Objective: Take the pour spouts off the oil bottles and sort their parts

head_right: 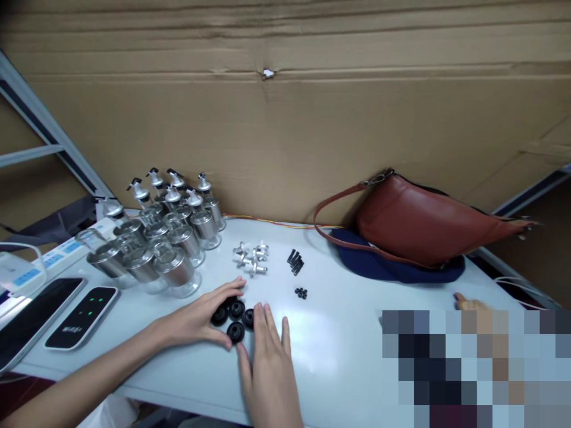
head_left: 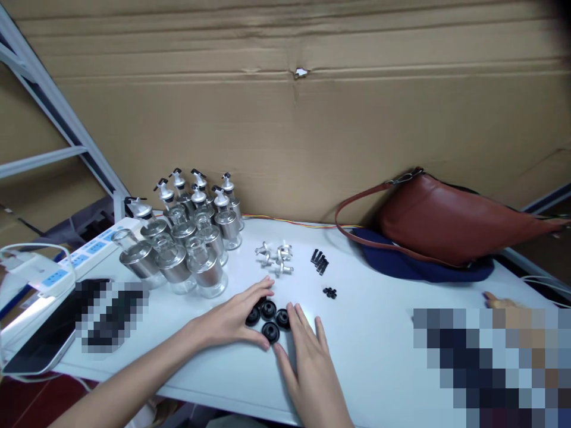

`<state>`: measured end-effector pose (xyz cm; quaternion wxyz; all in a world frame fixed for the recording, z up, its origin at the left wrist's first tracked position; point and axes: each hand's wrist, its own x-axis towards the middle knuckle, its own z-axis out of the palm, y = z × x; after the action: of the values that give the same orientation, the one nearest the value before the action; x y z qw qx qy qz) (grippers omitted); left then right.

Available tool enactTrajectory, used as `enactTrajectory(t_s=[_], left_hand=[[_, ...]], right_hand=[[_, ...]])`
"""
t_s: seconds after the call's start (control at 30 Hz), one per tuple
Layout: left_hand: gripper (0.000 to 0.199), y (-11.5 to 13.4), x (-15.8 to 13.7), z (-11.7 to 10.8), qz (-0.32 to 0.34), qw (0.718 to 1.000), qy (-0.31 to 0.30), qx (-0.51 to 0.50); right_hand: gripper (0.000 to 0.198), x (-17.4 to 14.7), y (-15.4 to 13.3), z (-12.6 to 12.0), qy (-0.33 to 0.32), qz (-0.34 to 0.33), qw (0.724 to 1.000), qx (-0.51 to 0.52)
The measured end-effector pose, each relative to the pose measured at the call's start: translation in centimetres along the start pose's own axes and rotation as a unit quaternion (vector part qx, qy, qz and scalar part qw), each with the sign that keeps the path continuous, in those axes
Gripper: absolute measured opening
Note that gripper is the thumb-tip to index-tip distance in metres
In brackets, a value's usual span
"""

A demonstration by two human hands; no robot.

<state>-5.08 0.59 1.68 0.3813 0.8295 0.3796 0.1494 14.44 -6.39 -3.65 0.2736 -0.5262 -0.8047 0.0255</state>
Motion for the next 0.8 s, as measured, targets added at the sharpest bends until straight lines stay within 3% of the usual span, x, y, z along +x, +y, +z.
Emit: enactTrajectory(t_s=[0.23, 0.47, 0.8], left_hand=[[0.088, 0.7, 0.2, 0.1, 0.010, 1.000, -0.023, -0.005], [0.099, 0.3, 0.3, 0.1, 0.010, 0.998, -0.026, 0.058], [0.082, -0.4, 0.3, 0.4, 0.027, 0.999, -0.013, 0.033]], right_hand=[[0.064, 0.2, 0.0, 0.2, 0.030, -0.007, 0.999, -0.040], [0.065, 0.0, -0.4, -0.3, 0.047, 0.012, 0.998, -0.045], [0.049, 0.0, -0.3, 0.6, 0.016, 0.040, 0.998, -0.040]])
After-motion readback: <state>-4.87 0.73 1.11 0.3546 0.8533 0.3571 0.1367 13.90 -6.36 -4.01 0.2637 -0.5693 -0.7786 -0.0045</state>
